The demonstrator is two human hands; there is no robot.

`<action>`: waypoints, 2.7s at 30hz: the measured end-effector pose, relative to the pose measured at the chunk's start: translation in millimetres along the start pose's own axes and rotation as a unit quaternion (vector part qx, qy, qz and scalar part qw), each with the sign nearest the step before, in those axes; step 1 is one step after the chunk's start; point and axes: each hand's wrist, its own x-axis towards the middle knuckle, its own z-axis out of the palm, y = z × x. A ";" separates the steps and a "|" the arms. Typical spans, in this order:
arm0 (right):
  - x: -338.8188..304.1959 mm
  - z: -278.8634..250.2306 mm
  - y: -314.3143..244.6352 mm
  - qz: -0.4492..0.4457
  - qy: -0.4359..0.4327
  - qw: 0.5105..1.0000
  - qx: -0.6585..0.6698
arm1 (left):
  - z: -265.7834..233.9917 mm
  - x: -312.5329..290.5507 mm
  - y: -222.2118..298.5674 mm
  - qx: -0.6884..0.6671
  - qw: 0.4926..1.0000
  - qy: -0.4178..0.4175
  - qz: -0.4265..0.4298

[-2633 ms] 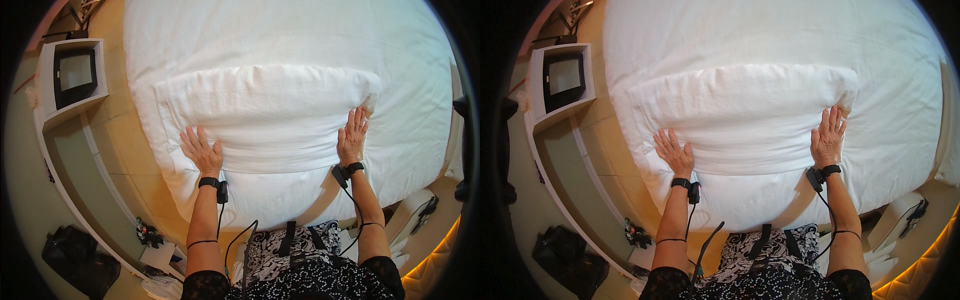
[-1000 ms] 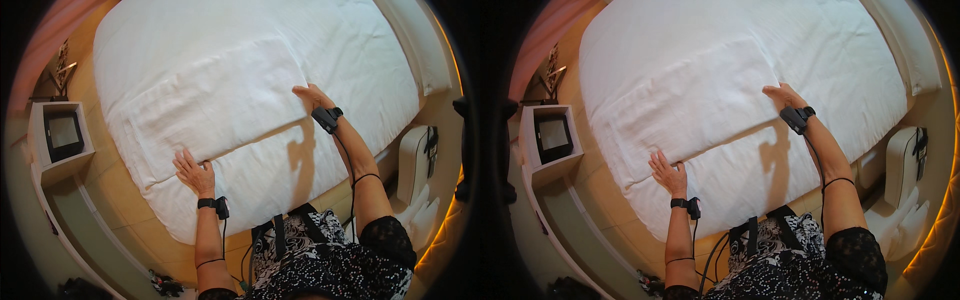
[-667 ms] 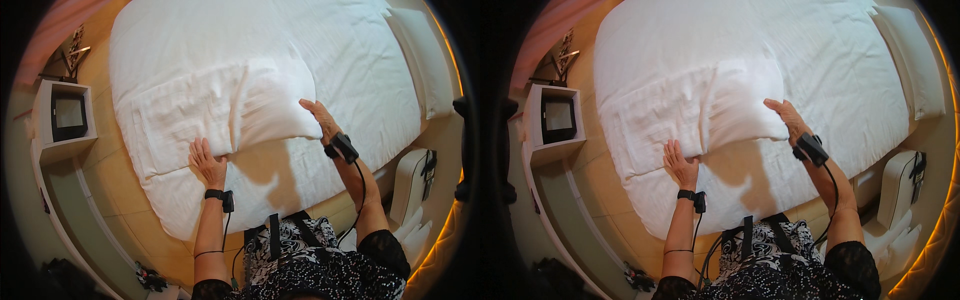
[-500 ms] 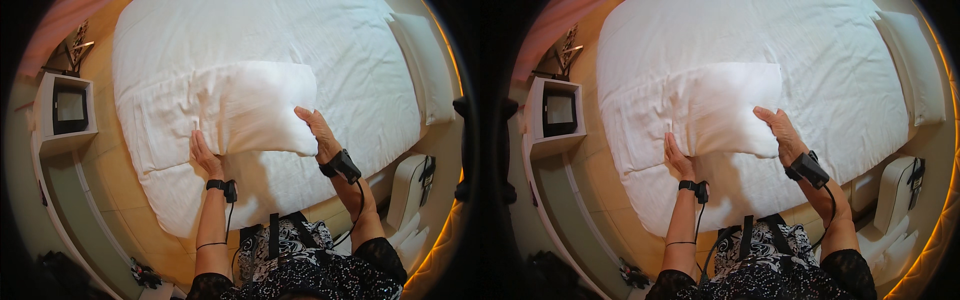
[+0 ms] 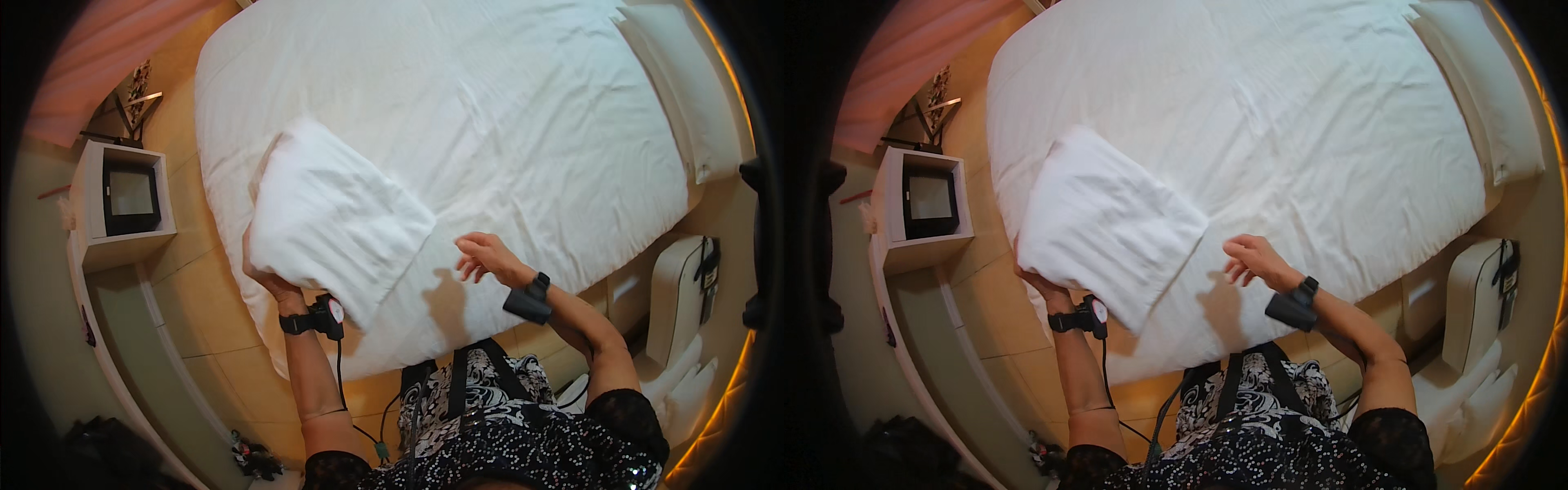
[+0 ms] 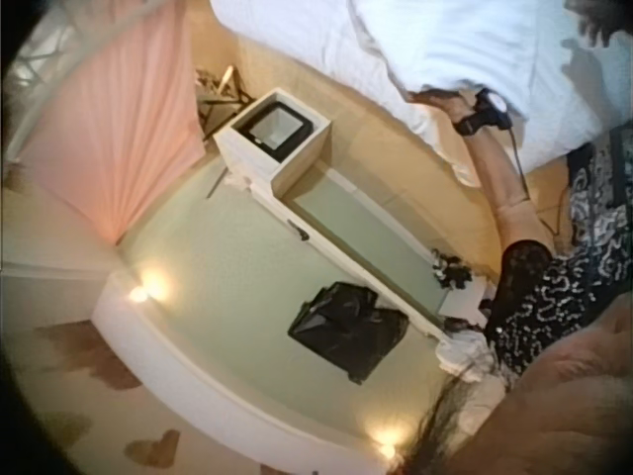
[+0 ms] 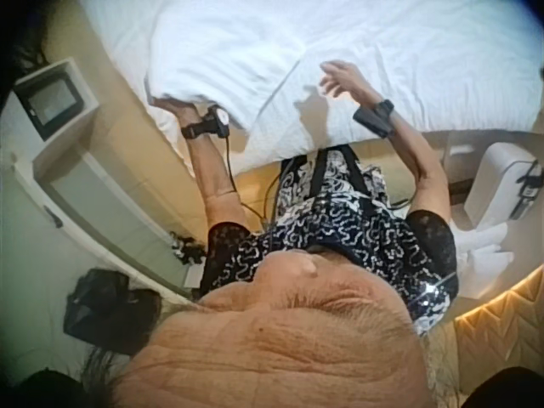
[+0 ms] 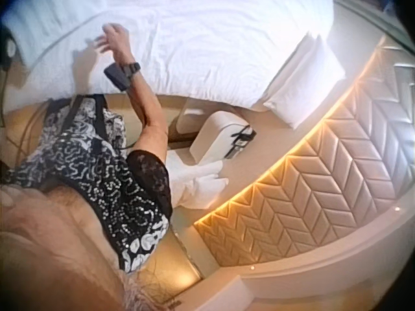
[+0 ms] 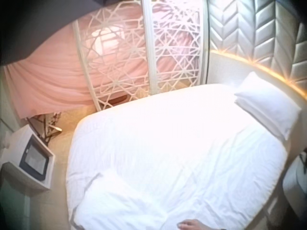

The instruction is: The person folds a white duvet on a bed and places it on a nearby cabinet. Then, using a dark cloth, they wipe the surface of the cabinet and a white countertop, moving items aside as needed.

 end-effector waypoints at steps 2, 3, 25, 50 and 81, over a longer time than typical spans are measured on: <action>10.9 28.5 -8.7 0.031 -0.094 0.982 0.160 | 24.3 -8.6 35.3 -0.041 0.999 0.014 -0.029; 26.8 41.1 -7.4 0.028 -0.172 0.964 0.201 | 39.1 -12.2 48.3 0.003 1.000 -0.003 0.020; 34.0 -42.7 114.5 0.005 0.056 0.960 0.274 | -72.7 -181.3 -91.7 0.563 0.715 -0.367 0.194; 76.0 -14.4 -44.9 -0.215 0.078 0.969 -0.096 | -10.6 -139.9 -53.9 0.133 0.987 -0.018 -0.085; 91.0 -44.2 17.2 -0.134 0.120 0.943 -0.281 | -62.0 -219.9 -143.8 0.067 0.926 0.055 -0.367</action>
